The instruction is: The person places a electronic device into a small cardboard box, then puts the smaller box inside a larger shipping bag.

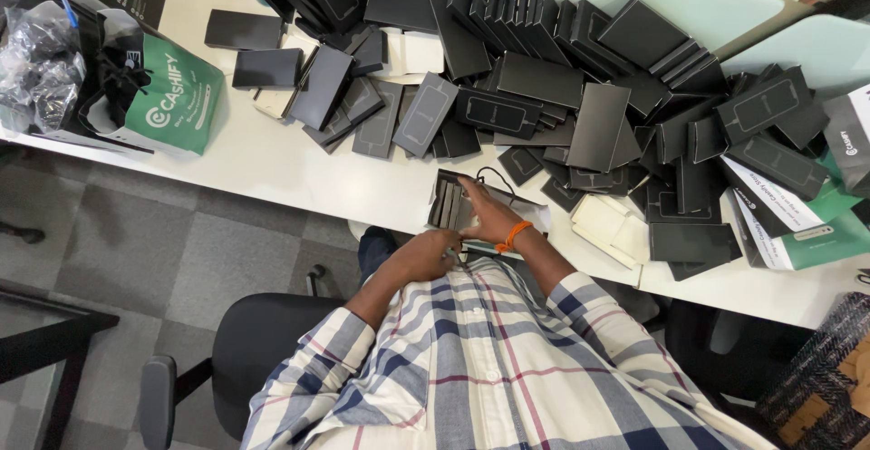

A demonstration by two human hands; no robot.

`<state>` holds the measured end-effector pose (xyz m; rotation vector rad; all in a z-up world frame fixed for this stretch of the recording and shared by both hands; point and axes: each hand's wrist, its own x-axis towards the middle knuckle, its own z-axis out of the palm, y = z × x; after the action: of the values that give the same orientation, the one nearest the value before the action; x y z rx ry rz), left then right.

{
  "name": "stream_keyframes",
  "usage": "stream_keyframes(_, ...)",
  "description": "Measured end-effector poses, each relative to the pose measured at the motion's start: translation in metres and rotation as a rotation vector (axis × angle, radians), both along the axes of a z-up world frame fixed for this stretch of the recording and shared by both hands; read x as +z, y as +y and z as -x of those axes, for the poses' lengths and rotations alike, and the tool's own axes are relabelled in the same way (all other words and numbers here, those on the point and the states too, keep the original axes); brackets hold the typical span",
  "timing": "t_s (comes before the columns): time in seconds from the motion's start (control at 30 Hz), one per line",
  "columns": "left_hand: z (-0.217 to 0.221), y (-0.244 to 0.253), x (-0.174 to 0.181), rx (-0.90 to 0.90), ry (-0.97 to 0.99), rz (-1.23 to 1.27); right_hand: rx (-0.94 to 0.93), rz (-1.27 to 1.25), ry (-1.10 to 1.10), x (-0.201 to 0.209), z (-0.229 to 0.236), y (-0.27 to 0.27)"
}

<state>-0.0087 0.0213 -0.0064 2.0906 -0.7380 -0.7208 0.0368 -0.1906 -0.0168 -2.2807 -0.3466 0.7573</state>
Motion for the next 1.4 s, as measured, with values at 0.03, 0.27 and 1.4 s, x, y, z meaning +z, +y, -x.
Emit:
stream_keyframes(0.03,-0.001,-0.001,0.004,0.077,-0.016,0.039,0.042,0.030,-0.156,0.000,0.000,0.001)
stream_keyframes(0.27,-0.007,0.004,0.014,0.751,-0.138,0.131,0.010,0.167,-0.094,0.007,0.000,0.007)
stream_keyframes(1.4,-0.022,0.003,-0.069,0.713,0.001,0.034,0.090,0.069,-0.250,0.005,-0.003,0.018)
